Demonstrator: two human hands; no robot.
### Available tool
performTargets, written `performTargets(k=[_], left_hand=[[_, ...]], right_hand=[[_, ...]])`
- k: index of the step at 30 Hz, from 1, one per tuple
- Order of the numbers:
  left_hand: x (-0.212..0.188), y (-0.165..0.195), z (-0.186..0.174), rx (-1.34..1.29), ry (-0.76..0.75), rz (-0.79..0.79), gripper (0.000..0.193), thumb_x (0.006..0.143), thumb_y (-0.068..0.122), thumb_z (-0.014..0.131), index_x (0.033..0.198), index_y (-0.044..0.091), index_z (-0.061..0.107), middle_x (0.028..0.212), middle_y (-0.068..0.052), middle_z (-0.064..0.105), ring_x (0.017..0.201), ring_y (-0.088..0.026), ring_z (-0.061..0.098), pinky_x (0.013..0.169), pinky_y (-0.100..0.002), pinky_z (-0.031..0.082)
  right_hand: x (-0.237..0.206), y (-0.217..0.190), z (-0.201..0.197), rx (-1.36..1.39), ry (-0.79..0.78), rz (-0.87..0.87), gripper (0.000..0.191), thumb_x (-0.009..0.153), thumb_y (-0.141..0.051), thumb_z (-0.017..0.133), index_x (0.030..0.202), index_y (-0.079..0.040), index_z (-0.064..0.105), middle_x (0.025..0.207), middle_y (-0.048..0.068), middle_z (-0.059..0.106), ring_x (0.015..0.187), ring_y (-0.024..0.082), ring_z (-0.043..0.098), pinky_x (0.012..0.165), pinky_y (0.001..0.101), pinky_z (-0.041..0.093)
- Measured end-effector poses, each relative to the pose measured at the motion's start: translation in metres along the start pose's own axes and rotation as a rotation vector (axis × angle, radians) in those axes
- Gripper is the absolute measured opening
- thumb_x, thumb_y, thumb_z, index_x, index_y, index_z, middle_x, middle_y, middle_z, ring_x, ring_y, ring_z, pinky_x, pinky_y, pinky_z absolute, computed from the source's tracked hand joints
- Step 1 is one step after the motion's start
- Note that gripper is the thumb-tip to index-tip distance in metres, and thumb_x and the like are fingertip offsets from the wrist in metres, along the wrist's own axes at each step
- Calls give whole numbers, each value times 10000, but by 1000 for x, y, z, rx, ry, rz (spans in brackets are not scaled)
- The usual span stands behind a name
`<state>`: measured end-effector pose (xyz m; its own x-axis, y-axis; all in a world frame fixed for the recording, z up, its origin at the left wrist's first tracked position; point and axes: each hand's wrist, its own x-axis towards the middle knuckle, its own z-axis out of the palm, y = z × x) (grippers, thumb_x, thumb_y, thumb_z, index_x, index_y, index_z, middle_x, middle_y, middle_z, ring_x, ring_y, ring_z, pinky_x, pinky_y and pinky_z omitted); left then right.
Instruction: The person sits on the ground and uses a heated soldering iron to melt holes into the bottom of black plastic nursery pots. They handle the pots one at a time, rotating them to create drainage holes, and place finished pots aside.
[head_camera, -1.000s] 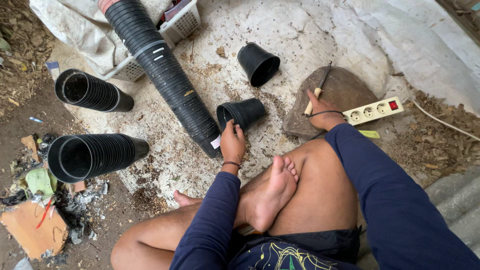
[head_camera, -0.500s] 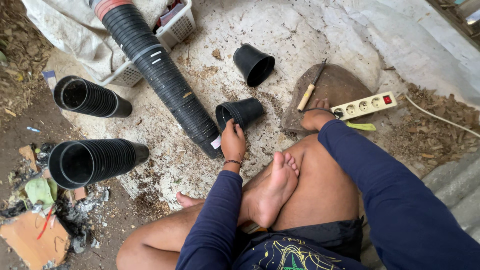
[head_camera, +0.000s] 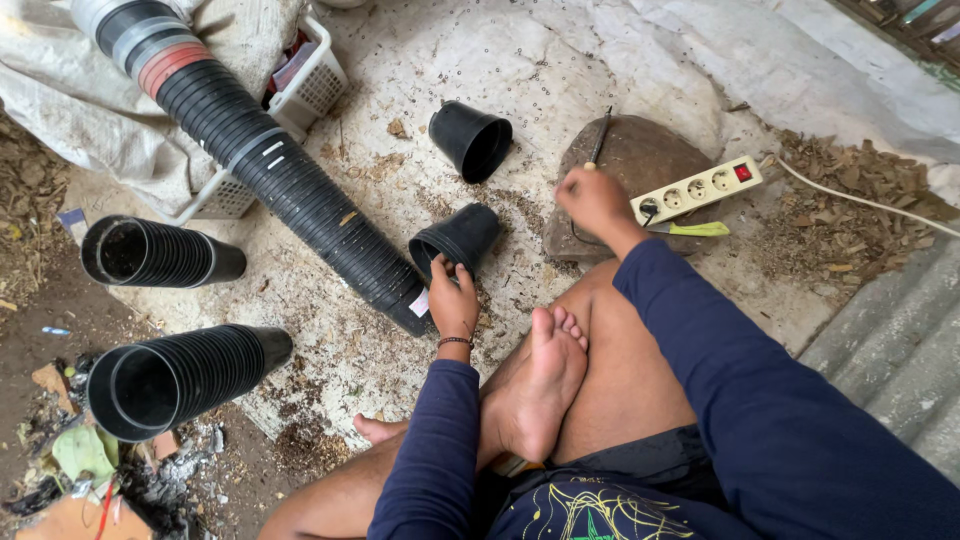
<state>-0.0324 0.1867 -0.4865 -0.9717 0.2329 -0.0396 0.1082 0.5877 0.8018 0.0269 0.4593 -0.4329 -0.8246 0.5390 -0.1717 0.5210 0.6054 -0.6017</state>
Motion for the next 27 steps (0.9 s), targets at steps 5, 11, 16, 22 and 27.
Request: performTargets(k=[5, 11, 16, 22, 27], left_hand=[[0, 4, -9, 105, 60, 93, 306, 985, 153, 586, 1277, 67, 610, 1083, -185, 730, 1004, -359, 696, 902, -436, 531], [-4, 22, -33, 452, -48, 411, 301, 847, 62, 644, 1129, 147, 707, 1047, -60, 709, 1094, -268, 629, 1061, -636, 298], [-13, 21, -43, 375, -132, 536, 314, 844, 64, 652, 1145, 130, 709, 1075, -71, 678, 1142, -308, 595, 1109, -550, 377], [-33, 13, -45, 321, -184, 459, 144, 849, 123, 695, 983, 128, 750, 1003, -60, 693, 1099, -300, 608, 1091, -542, 402], [-39, 12, -54, 273, -219, 417, 153, 821, 106, 731, 972, 124, 754, 1075, -85, 686, 1170, -317, 599, 1121, -505, 413]], right_hand=[[19, -14, 0, -38, -67, 101, 264, 932, -345, 701, 1138, -182, 726, 850, 115, 742, 813, 306, 728, 761, 445, 560], [-5, -71, 37, 52, -100, -678, 538, 839, -260, 728, 1347, -110, 631, 1287, 189, 610, 1176, 380, 593, 954, 498, 499], [12, -98, 47, -126, -202, -415, 393, 966, -236, 650, 1351, -156, 658, 1285, 144, 653, 1155, 333, 644, 975, 472, 529], [78, -150, 62, 696, -172, 382, 472, 981, -365, 688, 1315, -55, 569, 942, 166, 729, 607, 198, 671, 490, 331, 522], [106, -158, 56, 1093, -69, 452, 242, 1026, -176, 614, 1203, -20, 558, 939, 145, 672, 585, 175, 682, 411, 287, 445]])
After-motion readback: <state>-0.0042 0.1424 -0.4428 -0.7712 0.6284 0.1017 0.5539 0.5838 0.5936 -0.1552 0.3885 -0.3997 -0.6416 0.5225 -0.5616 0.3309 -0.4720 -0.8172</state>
